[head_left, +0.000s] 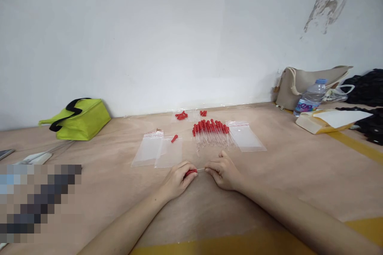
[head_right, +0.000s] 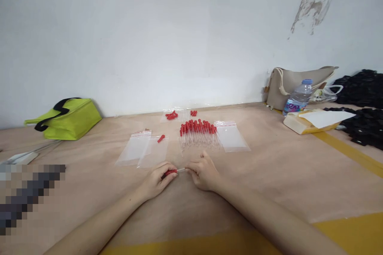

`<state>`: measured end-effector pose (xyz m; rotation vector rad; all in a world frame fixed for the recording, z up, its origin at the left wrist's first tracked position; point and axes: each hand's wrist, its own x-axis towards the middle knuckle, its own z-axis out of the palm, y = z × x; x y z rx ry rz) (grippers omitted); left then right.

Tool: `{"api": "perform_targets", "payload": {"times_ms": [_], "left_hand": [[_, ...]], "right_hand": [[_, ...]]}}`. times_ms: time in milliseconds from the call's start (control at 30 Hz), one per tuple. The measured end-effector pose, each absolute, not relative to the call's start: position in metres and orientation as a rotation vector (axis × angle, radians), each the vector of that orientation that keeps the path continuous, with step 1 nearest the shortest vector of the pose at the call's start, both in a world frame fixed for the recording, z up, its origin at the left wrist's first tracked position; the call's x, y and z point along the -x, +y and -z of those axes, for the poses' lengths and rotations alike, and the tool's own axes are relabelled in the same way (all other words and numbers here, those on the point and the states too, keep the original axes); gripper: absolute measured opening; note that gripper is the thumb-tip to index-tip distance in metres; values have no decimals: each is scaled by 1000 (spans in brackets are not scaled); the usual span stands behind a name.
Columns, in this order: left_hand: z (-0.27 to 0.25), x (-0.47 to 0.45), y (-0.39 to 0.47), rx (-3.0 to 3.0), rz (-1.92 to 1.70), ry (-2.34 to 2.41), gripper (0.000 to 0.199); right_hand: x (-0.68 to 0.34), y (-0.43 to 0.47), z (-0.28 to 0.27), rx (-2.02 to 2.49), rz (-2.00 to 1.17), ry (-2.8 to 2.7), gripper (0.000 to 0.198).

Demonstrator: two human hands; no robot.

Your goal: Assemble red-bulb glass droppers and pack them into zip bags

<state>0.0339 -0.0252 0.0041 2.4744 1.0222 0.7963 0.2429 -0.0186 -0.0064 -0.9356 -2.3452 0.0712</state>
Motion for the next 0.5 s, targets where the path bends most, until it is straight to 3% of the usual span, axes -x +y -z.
{"api": "perform_targets", "payload": {"times_ms": [333,500], "left_hand": [[-8,-36,-25,-2497,-772,990,16],[-11,-31,-19,-2441,-880,1041,16]], "right_hand": [[-235,-19,5,930,-75,-2364,18],[-239,-19,-8,980,75,-2430,18]]}}
